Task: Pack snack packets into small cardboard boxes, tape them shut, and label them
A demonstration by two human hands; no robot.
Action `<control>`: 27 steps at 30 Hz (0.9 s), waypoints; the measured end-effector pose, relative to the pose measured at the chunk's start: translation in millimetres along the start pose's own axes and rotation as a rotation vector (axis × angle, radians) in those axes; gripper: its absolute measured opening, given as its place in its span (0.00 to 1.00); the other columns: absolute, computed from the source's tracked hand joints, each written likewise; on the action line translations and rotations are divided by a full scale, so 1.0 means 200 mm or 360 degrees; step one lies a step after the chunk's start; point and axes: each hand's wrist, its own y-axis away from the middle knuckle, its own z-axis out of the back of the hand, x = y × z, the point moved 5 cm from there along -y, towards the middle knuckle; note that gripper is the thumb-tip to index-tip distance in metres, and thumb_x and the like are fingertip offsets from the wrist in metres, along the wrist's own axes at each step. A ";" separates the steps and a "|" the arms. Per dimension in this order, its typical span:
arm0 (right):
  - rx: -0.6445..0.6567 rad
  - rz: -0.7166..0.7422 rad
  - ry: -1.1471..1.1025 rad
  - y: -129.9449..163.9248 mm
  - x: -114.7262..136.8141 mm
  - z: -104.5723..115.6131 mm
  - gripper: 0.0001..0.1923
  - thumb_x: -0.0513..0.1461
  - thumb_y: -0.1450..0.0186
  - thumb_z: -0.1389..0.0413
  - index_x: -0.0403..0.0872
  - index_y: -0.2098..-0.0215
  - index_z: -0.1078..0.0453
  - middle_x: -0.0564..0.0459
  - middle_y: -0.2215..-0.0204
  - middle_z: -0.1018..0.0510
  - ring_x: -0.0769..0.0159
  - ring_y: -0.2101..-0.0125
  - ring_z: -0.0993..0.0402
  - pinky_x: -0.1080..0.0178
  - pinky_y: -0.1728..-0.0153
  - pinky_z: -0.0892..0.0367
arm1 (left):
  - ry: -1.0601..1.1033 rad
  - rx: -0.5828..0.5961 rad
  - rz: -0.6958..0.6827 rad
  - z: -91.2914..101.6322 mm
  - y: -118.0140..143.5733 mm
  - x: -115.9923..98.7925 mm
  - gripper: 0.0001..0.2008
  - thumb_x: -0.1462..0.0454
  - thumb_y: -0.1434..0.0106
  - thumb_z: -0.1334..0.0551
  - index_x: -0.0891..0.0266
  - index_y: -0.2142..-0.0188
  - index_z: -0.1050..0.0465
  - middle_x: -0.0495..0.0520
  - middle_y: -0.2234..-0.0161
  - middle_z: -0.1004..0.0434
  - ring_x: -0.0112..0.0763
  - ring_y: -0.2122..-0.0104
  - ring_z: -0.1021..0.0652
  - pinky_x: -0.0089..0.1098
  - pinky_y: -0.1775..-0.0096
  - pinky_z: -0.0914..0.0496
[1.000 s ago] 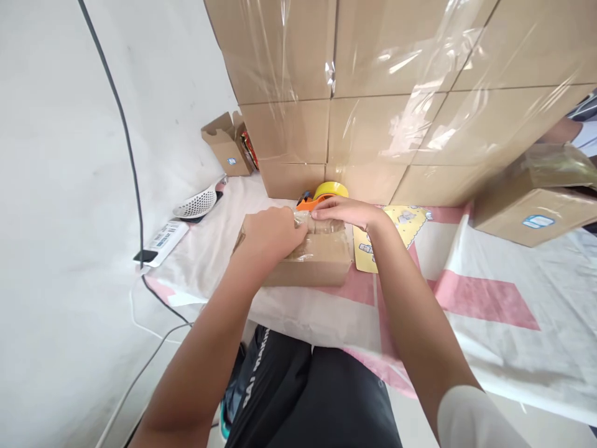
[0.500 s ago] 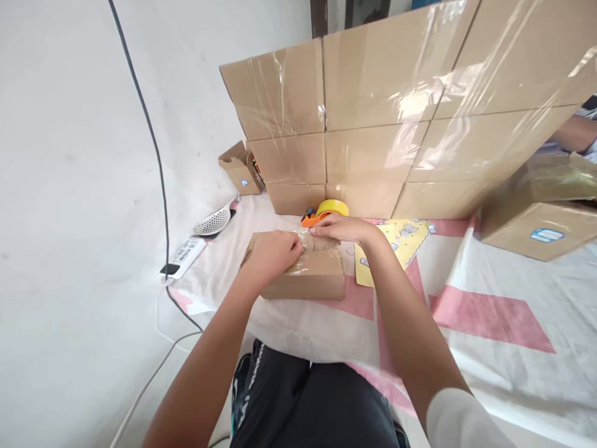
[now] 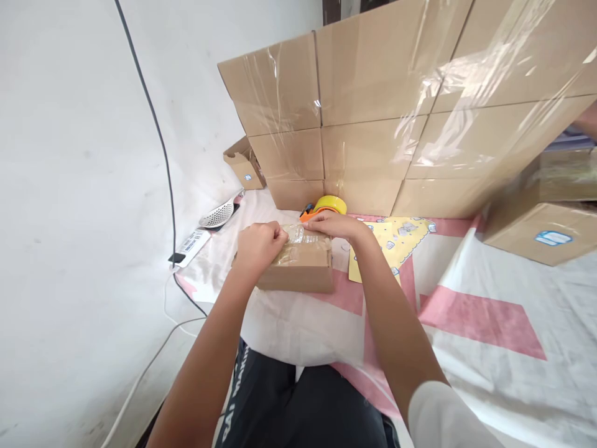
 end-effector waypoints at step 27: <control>-0.0587 -0.0042 0.1126 0.02 0.26 -0.30 0.12 0.36 0.28 0.54 0.45 0.57 0.27 0.44 0.57 0.19 0.56 0.56 0.26 0.61 0.63 0.40 | 0.0631 0.0437 -0.0638 -0.08 -0.14 0.22 0.16 0.56 0.37 0.47 0.59 0.77 0.31 0.56 0.73 0.23 0.38 0.69 0.27 0.33 0.66 0.43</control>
